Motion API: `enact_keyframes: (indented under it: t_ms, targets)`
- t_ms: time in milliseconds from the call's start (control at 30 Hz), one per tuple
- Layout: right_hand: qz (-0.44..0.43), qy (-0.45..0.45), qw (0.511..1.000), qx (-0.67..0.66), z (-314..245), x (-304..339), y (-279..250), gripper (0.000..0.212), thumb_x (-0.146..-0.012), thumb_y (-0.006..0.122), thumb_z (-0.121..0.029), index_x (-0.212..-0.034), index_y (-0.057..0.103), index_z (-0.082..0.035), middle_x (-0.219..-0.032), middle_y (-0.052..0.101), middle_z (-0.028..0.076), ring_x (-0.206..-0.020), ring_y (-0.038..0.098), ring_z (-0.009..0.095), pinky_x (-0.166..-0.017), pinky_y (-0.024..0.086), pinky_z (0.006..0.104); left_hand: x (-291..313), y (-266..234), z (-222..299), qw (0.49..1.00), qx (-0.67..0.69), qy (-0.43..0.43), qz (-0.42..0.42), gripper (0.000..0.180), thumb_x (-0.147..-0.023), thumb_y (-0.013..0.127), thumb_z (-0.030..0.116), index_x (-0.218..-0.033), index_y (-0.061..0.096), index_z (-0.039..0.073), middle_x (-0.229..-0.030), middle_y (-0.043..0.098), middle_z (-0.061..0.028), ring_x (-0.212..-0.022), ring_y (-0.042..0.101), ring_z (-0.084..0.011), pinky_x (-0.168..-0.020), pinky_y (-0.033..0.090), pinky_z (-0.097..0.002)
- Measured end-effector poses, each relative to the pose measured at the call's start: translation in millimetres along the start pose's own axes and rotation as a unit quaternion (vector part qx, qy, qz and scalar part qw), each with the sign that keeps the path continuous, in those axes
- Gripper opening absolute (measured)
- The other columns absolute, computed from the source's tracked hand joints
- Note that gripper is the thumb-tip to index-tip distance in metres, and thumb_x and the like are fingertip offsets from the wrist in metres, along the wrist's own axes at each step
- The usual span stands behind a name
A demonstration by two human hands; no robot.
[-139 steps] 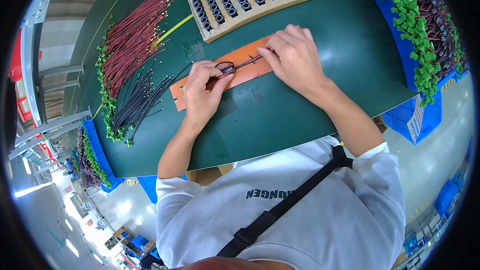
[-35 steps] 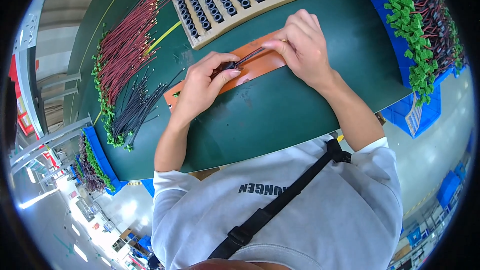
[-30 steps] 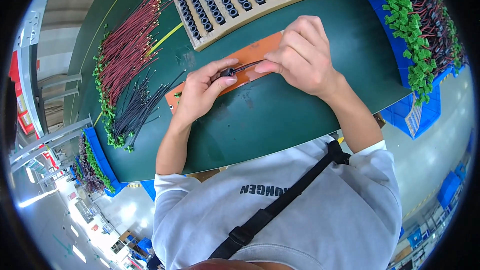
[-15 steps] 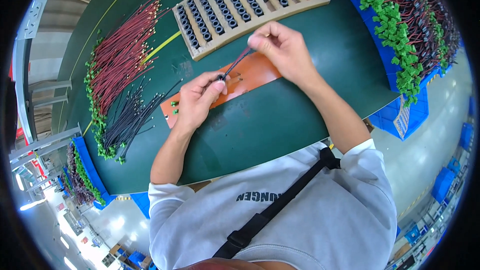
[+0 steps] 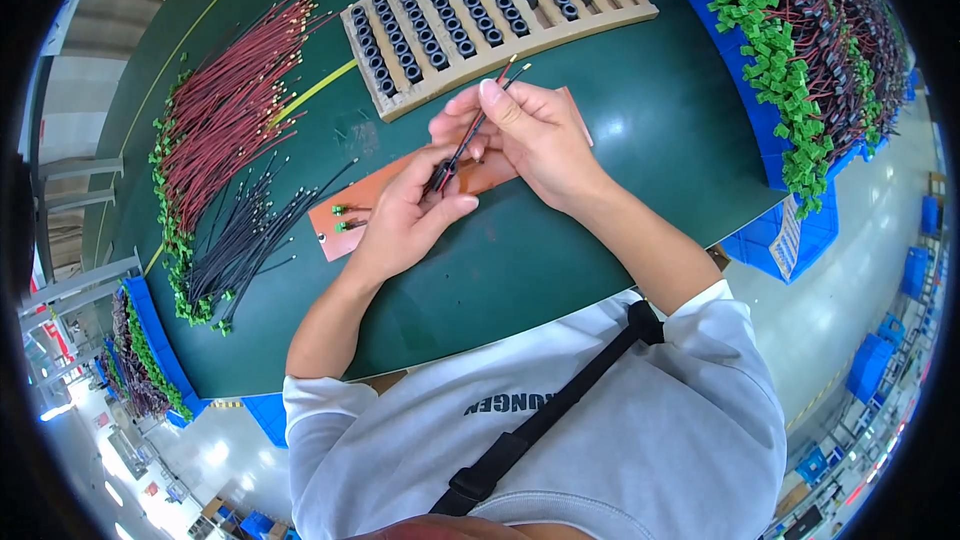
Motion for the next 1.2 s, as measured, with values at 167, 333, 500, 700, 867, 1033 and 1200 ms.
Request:
enact_keyframes:
  t_ms: [167,333,500,700,867,1033,1200]
  targets:
    - [-0.163,-0.115,0.966,0.162,-14.2,14.5,4.6,0.041,-0.11,0.048,-0.032,-0.094,0.063,0.003,-0.091,0.07,0.018,-0.088,0.07,0.028,-0.078,0.056,0.0344,-2.6,0.5,-7.8,0.997,0.033,0.053,0.043,0.025,-0.104,0.058,0.016,-0.122,0.062,0.0,-0.105,0.071,-0.0148,-0.095,0.07,-0.0261,-0.086,0.053,-0.0351]
    - [-0.028,0.001,0.999,-0.034,3.1,4.6,-4.8,0.039,-0.109,0.052,-0.029,-0.096,0.069,0.004,-0.095,0.074,0.014,-0.08,0.069,0.016,-0.075,0.057,0.0287,1.6,3.6,-4.7,0.99,-0.03,0.122,0.067,0.024,-0.101,0.062,0.011,-0.121,0.063,-0.002,-0.103,0.072,-0.0151,-0.094,0.071,-0.0265,-0.084,0.055,-0.0351]
    - [0.051,-0.039,0.994,0.089,3.8,0.5,-10.3,0.037,-0.108,0.056,-0.03,-0.103,0.071,0.004,-0.095,0.075,0.013,-0.066,0.063,0.011,-0.061,0.052,0.024,2.4,-0.4,-0.9,0.988,-0.05,0.132,0.068,0.032,-0.102,0.062,0.013,-0.129,0.062,-0.002,-0.102,0.072,-0.0123,-0.093,0.07,-0.0225,-0.083,0.054,-0.0328]
    - [0.073,-0.005,0.994,0.085,1.6,-2.3,-21.5,0.037,-0.107,0.058,-0.031,-0.106,0.071,0.003,-0.088,0.072,0.008,-0.058,0.051,0.006,-0.053,0.042,0.0214,0.0,-5.0,-11.3,0.993,0.114,-0.006,0.013,0.032,-0.104,0.061,0.015,-0.131,0.062,-0.002,-0.093,0.066,-0.0048,-0.082,0.063,-0.0125,-0.076,0.051,-0.0277]
    - [0.049,0.009,0.998,0.046,-1.8,-2.4,-18.8,0.039,-0.107,0.056,-0.032,-0.106,0.07,0.005,-0.088,0.07,0.007,-0.062,0.055,0.007,-0.056,0.044,0.0207,-0.5,-4.6,-10.7,0.995,0.086,0.037,0.015,0.032,-0.104,0.06,0.016,-0.131,0.062,-0.002,-0.094,0.065,-0.0049,-0.081,0.06,-0.0101,-0.074,0.05,-0.0258]
    - [0.043,-0.01,0.998,0.055,-4.0,-6.0,-24.0,0.04,-0.108,0.056,-0.033,-0.106,0.07,0.005,-0.09,0.07,0.007,-0.066,0.058,0.007,-0.058,0.046,0.0212,-3.0,-3.8,-12.8,0.995,0.085,0.042,0.03,0.032,-0.103,0.063,0.017,-0.129,0.063,-0.002,-0.094,0.066,-0.004,-0.081,0.059,-0.0085,-0.073,0.049,-0.0249]
    - [0.033,-0.032,0.997,0.06,-5.6,-2.6,-23.2,0.034,-0.109,0.053,-0.027,-0.108,0.067,0.004,-0.093,0.069,0.01,-0.069,0.056,0.012,-0.066,0.048,0.0256,-6.2,-12.0,-18.6,0.985,0.145,-0.083,-0.03,0.029,-0.103,0.064,0.017,-0.125,0.066,-0.002,-0.1,0.066,-0.0051,-0.086,0.061,-0.0062,-0.073,0.05,-0.0207]
Point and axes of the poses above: each hand's wrist, its own x-axis away from the middle knuckle, its own y-axis out of the palm, z = x × y, the point moved 4 cm from there along -x, towards the middle knuckle
